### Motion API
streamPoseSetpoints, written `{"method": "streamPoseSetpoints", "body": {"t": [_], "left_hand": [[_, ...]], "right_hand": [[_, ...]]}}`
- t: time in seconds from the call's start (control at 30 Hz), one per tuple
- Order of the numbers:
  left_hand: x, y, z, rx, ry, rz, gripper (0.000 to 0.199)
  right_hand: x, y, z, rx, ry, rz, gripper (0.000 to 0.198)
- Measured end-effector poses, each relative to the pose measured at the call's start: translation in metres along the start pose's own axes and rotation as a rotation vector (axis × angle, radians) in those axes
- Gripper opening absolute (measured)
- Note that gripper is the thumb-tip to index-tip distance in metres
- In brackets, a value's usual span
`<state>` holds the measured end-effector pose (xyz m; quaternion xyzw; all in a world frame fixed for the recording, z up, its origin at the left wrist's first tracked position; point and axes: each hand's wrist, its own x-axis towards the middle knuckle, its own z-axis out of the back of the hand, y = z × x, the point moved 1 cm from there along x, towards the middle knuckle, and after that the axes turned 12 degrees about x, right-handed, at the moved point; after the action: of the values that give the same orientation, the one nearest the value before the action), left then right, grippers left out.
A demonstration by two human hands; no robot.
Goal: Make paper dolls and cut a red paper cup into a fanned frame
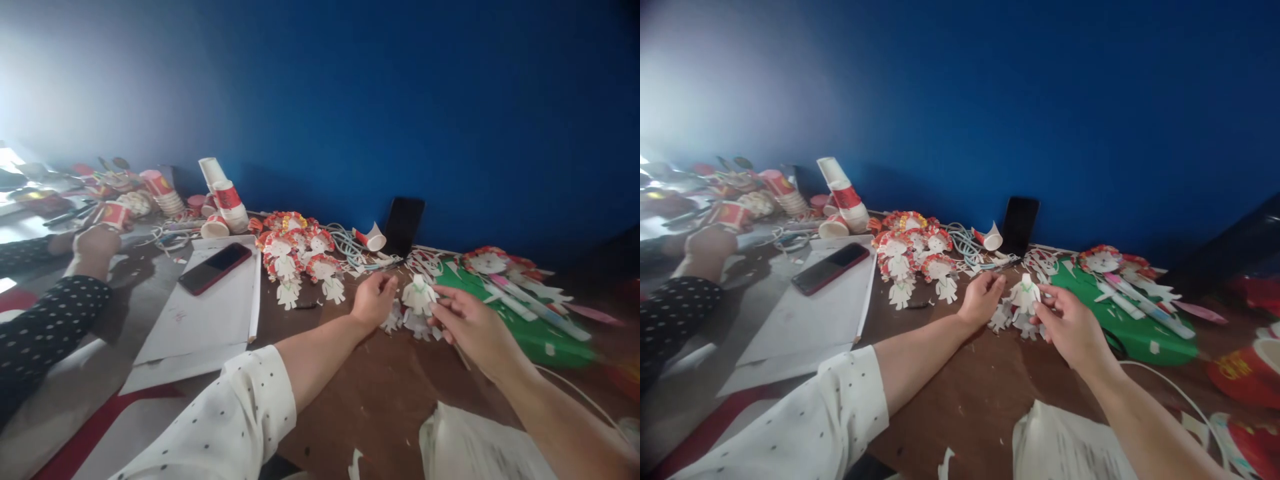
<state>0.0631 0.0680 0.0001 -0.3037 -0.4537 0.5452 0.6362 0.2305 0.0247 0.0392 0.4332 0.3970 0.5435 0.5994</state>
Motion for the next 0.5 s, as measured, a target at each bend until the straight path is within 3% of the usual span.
{"method": "streamPoseSetpoints", "body": {"t": [0.1, 0.27, 0.5], "left_hand": [[0.000, 0.001, 0.000, -0.023, 0.018, 0.000, 0.024], [0.001, 0.003, -0.002, -0.018, 0.028, 0.000, 0.022], [0.002, 0.002, -0.004, -0.014, 0.075, 0.028, 0.023]], "right_hand": [[-0.001, -0.014, -0.009, -0.090, -0.066, 0.054, 0.054], [-0.007, -0.022, -0.017, -0.242, -0.208, 0.261, 0.046], [-0.013, -0.032, -0.018, -0.293, -0.202, 0.587, 0.035]]}}
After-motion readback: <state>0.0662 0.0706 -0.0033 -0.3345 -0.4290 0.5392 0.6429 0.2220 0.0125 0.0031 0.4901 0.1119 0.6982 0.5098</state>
